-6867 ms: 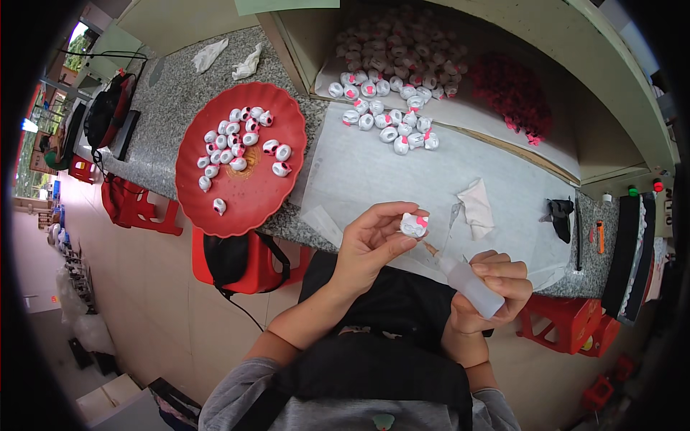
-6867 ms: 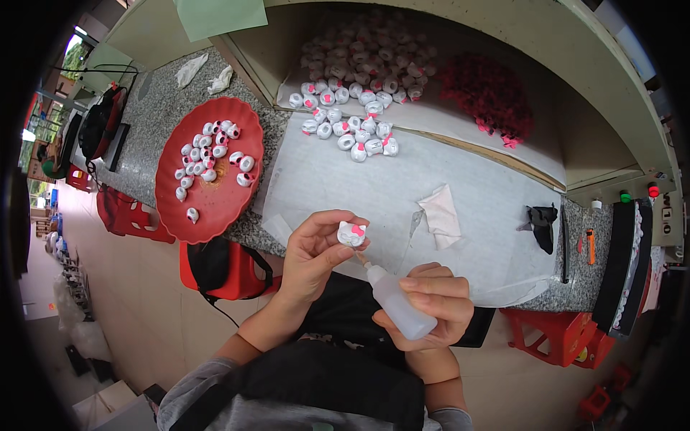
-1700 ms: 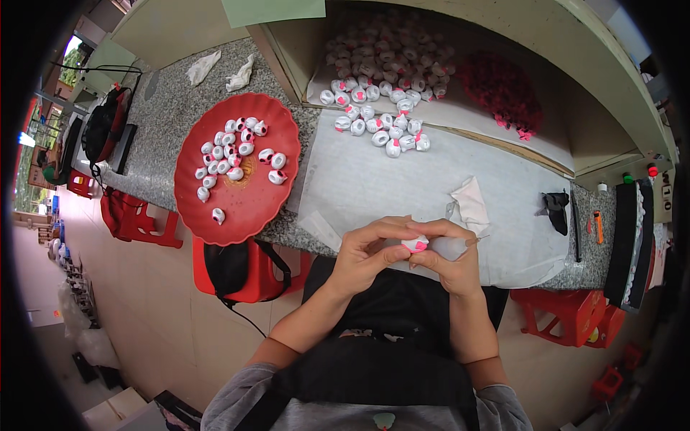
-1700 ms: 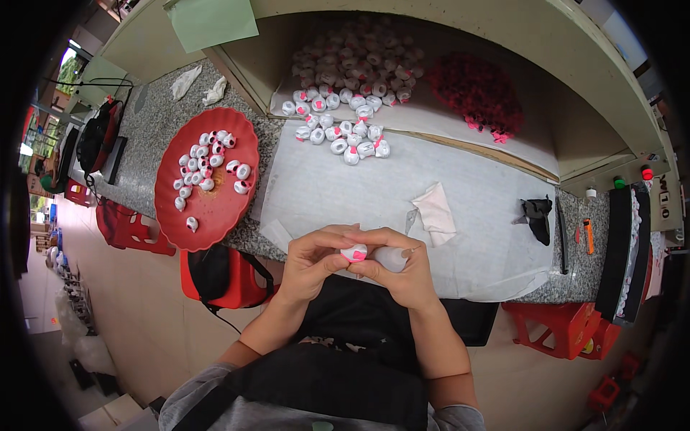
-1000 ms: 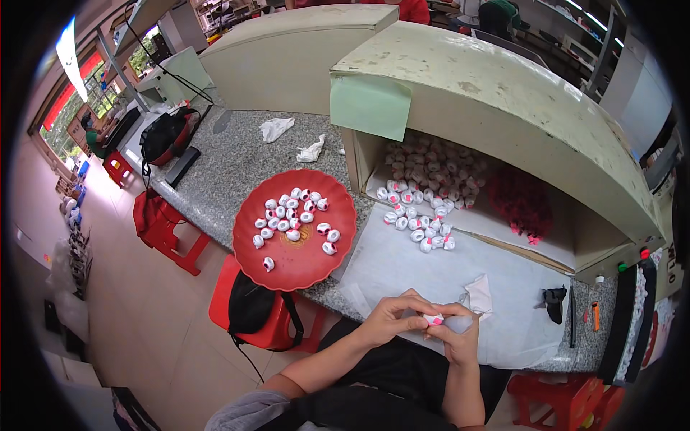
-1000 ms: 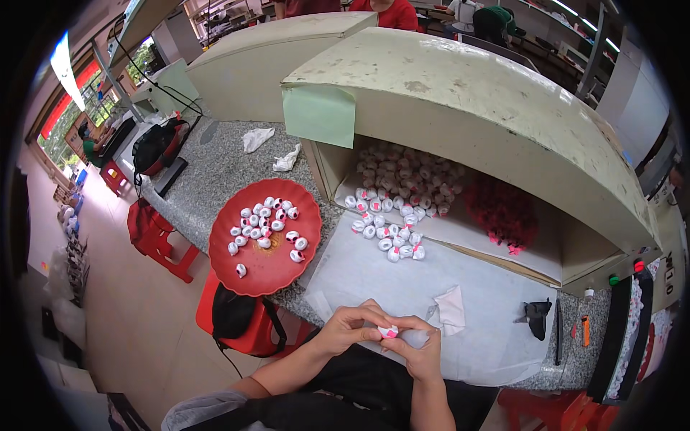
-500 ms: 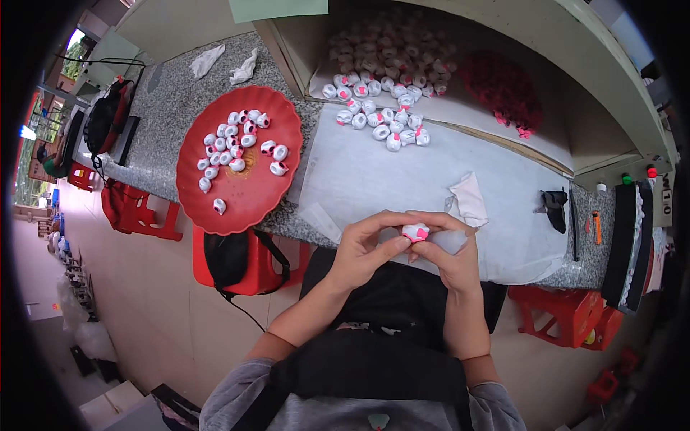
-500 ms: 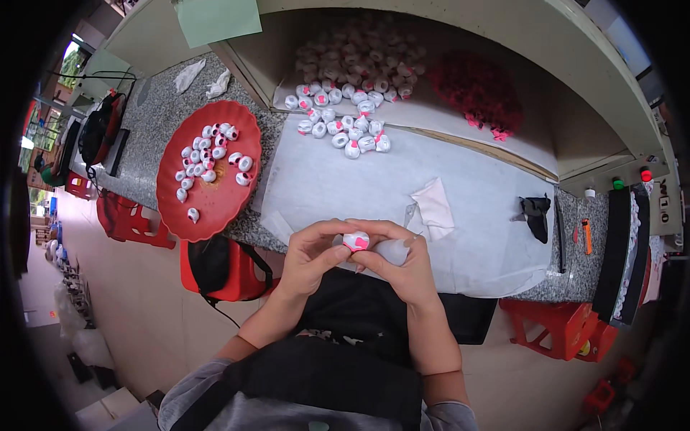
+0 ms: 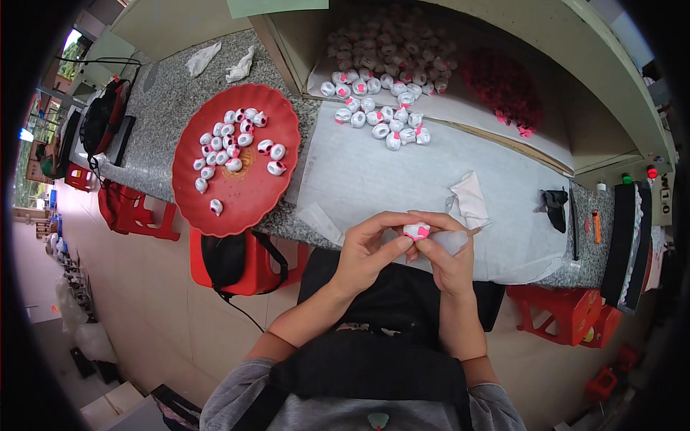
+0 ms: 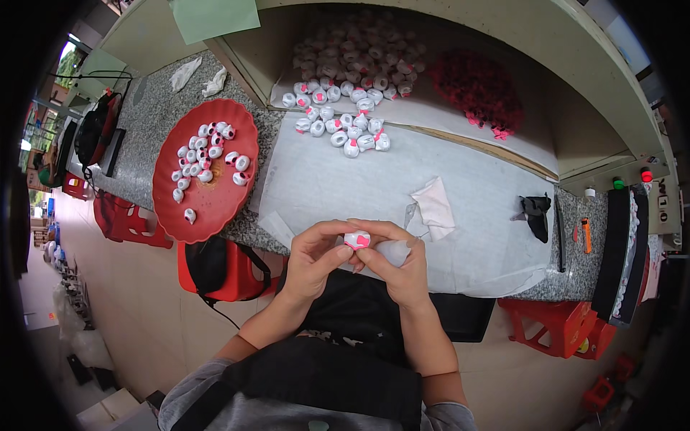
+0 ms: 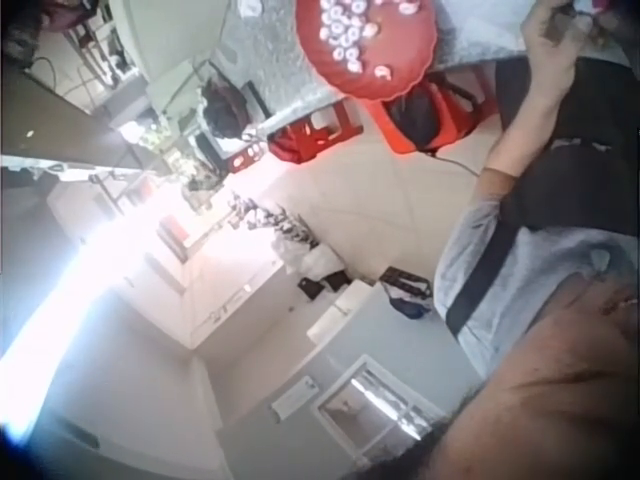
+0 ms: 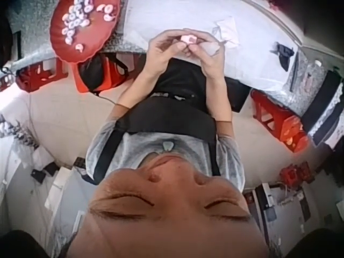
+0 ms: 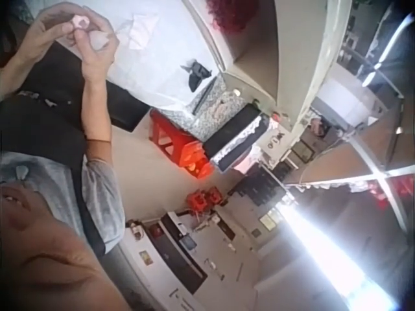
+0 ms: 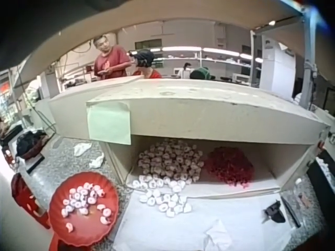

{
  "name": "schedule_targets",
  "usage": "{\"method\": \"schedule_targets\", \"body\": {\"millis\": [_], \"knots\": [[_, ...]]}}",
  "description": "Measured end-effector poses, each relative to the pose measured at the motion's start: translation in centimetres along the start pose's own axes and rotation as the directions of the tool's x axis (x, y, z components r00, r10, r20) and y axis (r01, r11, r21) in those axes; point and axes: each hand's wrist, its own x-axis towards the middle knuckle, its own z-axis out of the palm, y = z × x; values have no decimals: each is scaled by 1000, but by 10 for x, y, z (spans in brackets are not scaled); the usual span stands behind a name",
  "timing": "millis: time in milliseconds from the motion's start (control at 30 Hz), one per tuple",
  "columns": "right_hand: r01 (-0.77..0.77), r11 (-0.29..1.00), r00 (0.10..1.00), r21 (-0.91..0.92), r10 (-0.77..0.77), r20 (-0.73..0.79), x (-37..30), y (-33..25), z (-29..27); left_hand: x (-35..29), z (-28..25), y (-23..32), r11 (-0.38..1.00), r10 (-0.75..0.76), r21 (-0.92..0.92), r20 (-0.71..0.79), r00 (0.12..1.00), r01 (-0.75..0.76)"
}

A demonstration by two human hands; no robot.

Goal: Applying glue to small white plastic bases and attaching pink decorative tops to them on a factory workbench.

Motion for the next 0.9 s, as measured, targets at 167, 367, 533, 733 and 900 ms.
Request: {"method": "schedule_targets", "body": {"millis": [167, 367, 533, 733, 900], "knots": [[2, 1000, 1000, 8, -2, -14, 0, 2, 1, -1, -2, 1, 999, -21, -48, 6, 1000, 21], [9, 999, 1000, 39, -9, 0, 2, 2, 0, 0, -5, -4, 997, 14, 81, -25, 1000, -12], [12, 998, 1000, 61, -13, 17, 6, 1, -1, 2, -4, -3, 1000, 10, 30, -9, 1000, -9], [20, 1000, 997, 11, -21, 72, -2, -5, 0, -2, -3, 2, 1000, 15, -10, 39, 999, -15], [72, 997, 996, 4, -72, 56, -10, 2, -1, -5, -2, -2, 995, 9, -99, 87, 996, 0]]}}
